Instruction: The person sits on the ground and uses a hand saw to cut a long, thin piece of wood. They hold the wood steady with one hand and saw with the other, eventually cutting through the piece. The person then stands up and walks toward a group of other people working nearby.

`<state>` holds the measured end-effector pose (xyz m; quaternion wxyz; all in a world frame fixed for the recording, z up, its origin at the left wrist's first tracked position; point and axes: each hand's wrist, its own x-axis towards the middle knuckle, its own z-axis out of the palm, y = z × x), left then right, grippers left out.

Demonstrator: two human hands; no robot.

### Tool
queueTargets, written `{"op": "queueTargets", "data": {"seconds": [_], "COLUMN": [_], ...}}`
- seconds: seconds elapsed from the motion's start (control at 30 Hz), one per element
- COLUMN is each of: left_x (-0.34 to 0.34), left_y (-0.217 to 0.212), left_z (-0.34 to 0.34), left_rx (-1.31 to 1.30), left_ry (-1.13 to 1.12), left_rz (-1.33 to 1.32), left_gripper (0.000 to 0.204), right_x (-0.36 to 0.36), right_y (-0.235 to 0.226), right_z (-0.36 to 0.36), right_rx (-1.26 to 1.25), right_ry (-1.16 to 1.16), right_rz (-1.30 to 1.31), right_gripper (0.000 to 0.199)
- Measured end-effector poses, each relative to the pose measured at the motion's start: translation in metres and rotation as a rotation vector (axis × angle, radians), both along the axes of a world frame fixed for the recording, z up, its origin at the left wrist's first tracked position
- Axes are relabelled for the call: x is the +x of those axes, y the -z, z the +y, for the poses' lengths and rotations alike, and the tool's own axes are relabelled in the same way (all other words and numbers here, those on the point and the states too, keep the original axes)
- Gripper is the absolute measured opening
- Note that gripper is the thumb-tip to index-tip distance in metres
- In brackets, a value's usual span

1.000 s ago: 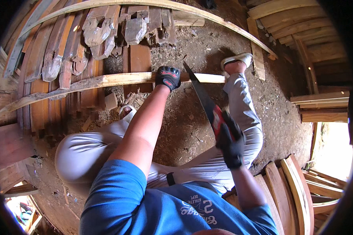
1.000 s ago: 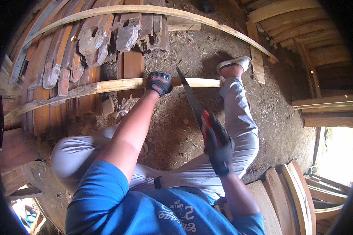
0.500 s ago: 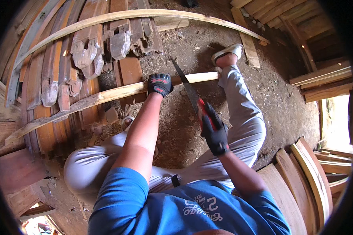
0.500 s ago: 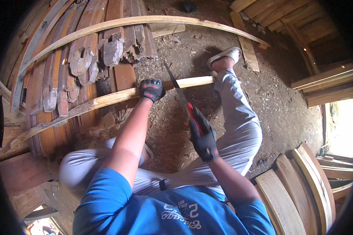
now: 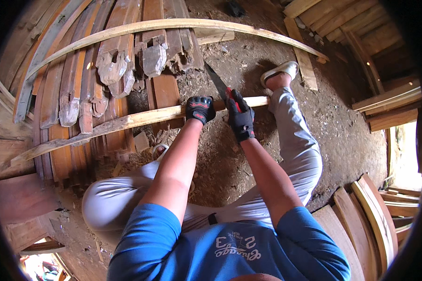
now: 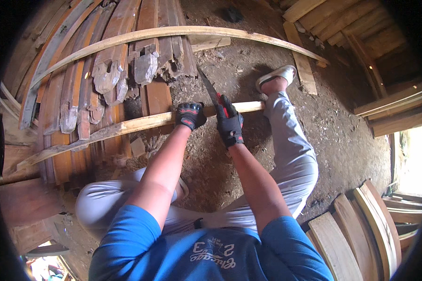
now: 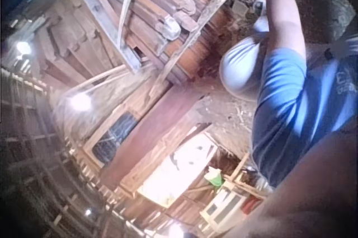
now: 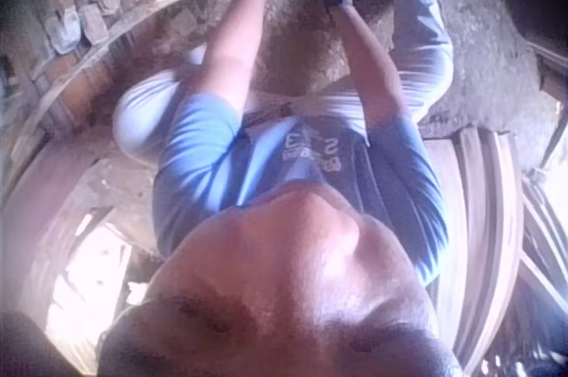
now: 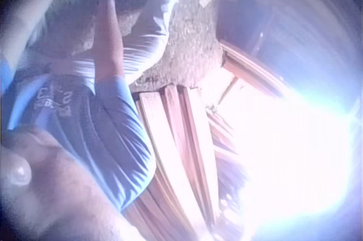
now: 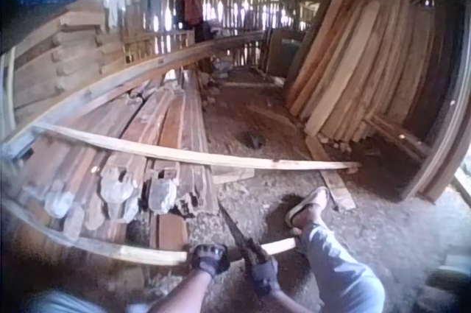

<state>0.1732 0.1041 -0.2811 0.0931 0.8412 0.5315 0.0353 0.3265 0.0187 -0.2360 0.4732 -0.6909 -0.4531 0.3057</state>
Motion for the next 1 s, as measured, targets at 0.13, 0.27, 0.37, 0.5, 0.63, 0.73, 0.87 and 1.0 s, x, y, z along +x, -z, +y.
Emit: {"op": "queueTargets", "data": {"seconds": [0.13,0.27,0.37,0.5,0.63,0.73,0.87,1.0], "left_x": [-0.001,-0.012,-0.009,-0.006,-0.006,0.002,0.004,0.0], "left_y": [-0.016,0.009,0.013,-0.001,-0.012,-0.009,-0.016,-0.023], "left_z": [0.009,0.009,0.001,0.009,0.01,0.008,0.022,0.026], "left_rx": [-0.192,-0.078,0.01,-0.14,-0.117,-0.057,-0.197,-0.304], "left_ry": [-0.024,0.002,0.006,-0.004,0.0,0.022,0.007,-0.004], "left_rz": [0.121,0.096,0.064,0.087,0.097,0.075,0.131,0.141], "left_gripper": [0.034,0.032,0.026,0.029,0.027,0.027,0.033,0.038], "right_x": [0.003,0.016,0.03,0.043,0.018,0.004,0.002,0.015], "right_y": [-0.005,-0.063,-0.117,-0.117,-0.055,-0.005,0.012,-0.017], "right_z": [-0.014,-0.104,-0.178,-0.193,-0.102,-0.024,-0.012,-0.076], "right_rx": [0.065,-0.22,-0.387,-0.242,-0.148,-0.045,-0.005,-0.118], "right_ry": [-0.055,-0.057,-0.057,-0.118,-0.046,0.024,0.029,-0.019], "right_rz": [-0.018,0.181,0.198,-0.054,0.051,0.058,0.176,0.127], "right_gripper": [0.042,0.048,0.052,0.053,0.048,0.045,0.044,0.046]}}
